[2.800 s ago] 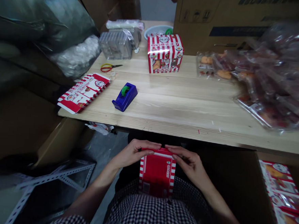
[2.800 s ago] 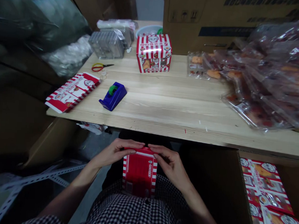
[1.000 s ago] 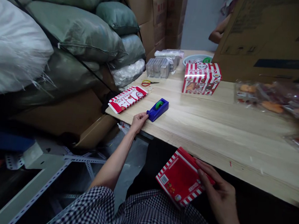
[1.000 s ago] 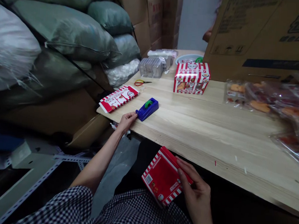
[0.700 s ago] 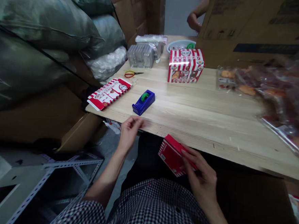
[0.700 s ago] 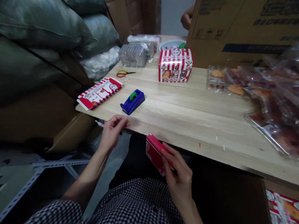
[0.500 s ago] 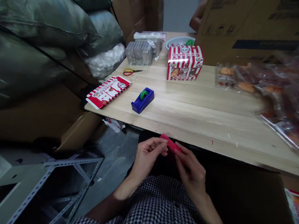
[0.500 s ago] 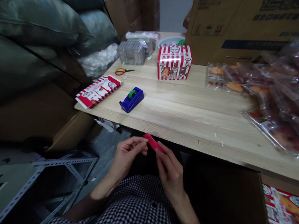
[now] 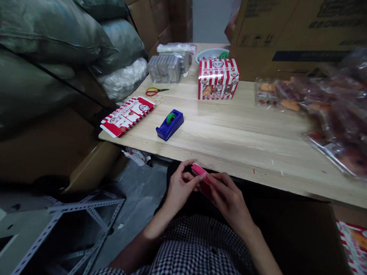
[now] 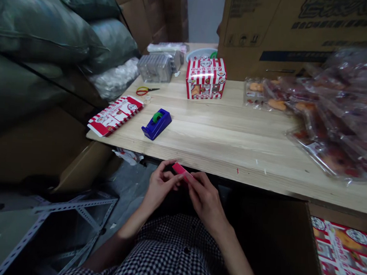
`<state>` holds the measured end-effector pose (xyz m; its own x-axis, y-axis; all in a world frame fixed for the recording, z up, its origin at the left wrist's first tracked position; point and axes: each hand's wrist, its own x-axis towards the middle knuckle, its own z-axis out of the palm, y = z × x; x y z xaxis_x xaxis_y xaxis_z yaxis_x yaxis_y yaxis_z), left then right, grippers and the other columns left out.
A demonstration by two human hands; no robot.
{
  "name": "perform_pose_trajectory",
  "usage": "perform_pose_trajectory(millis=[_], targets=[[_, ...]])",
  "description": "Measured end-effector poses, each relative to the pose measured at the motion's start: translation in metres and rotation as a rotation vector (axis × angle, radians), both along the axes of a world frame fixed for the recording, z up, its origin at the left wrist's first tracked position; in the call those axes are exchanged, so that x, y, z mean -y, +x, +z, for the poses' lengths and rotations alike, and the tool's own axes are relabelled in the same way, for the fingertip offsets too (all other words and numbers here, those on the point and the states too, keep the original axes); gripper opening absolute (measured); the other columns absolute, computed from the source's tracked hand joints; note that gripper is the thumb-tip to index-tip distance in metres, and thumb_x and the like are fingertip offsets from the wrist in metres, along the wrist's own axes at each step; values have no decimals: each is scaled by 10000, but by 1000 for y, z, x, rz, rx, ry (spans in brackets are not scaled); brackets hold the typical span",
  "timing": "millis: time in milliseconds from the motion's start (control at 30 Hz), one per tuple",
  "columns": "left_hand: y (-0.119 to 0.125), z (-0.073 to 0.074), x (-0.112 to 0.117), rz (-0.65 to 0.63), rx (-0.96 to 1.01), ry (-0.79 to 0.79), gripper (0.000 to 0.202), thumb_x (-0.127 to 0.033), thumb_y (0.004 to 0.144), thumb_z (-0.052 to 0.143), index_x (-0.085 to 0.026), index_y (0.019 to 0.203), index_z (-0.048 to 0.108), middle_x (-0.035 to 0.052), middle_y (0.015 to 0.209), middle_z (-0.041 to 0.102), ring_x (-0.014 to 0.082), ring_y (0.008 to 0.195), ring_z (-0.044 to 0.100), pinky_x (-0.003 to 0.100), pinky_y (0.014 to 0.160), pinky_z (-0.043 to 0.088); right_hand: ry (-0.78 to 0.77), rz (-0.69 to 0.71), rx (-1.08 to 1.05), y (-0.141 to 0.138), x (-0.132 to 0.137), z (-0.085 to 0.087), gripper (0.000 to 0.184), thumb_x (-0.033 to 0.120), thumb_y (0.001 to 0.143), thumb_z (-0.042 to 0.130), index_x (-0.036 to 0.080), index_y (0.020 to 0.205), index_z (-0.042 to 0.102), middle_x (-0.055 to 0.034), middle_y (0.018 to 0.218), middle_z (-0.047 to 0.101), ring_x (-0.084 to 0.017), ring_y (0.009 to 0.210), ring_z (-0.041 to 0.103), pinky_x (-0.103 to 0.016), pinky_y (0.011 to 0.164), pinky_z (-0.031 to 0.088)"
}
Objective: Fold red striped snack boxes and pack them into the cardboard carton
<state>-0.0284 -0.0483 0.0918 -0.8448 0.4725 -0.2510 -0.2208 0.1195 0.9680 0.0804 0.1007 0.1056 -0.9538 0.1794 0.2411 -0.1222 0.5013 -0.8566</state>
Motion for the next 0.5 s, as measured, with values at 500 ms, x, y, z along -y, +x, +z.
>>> perform_pose_trajectory(millis=[500], targets=[[-1, 53, 8, -582, -1241, 82, 463, -136, 900, 623, -293, 1336, 623, 0, 762, 707, 149, 617, 620, 267, 566, 473, -1025, -480, 13, 99, -13, 23, 601, 632, 899, 582, 265, 1372, 530, -114, 1238, 661, -266, 1114, 668, -478, 950, 557]])
